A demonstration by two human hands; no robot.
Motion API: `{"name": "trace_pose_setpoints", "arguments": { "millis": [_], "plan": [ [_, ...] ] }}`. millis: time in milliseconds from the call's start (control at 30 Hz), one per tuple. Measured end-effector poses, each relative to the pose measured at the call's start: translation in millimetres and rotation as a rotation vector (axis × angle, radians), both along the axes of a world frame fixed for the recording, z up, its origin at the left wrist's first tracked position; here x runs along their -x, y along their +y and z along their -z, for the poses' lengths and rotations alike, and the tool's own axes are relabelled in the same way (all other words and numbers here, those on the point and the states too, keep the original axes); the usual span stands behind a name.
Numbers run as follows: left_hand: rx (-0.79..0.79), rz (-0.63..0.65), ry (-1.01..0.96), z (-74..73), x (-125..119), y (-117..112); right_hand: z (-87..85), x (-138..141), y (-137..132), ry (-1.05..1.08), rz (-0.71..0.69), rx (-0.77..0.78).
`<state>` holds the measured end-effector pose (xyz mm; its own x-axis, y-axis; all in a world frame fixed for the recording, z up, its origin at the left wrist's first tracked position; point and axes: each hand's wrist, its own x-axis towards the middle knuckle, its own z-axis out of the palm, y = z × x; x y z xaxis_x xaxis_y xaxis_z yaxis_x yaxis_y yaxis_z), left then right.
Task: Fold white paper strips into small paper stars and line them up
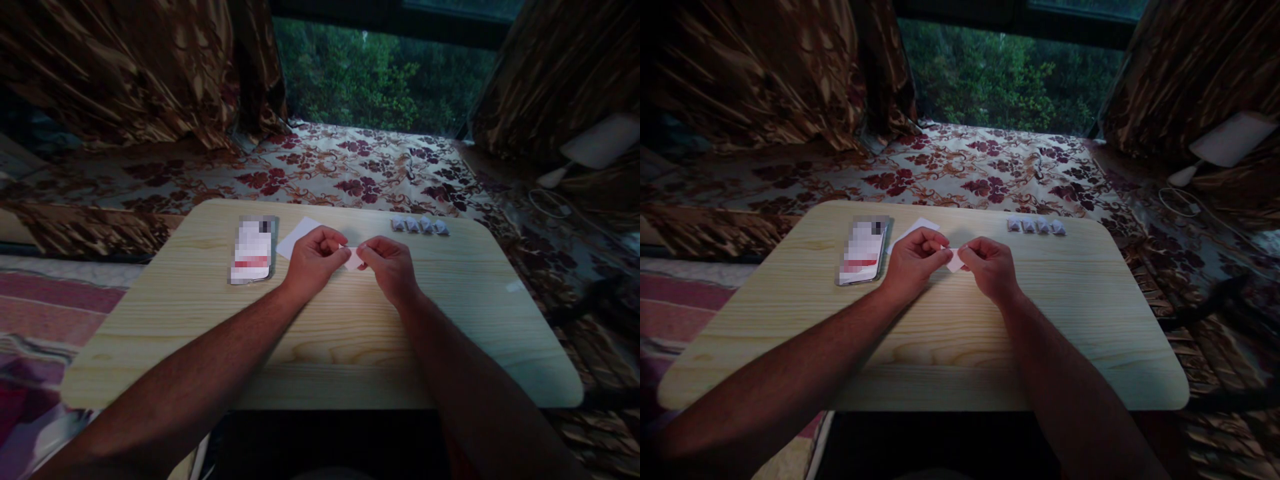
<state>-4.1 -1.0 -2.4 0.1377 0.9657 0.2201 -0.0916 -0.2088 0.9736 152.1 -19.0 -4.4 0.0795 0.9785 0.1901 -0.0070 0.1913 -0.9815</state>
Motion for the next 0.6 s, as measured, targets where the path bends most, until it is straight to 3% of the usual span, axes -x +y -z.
{"name": "trace_pose_setpoints", "arguments": {
  "millis": [600],
  "plan": [
    [-0.001, -0.011, -0.017, -1.5, -0.9, -0.9, 0.2, 1.3, -0.9, -0.047, 0.001, -0.029]
  ]
}}
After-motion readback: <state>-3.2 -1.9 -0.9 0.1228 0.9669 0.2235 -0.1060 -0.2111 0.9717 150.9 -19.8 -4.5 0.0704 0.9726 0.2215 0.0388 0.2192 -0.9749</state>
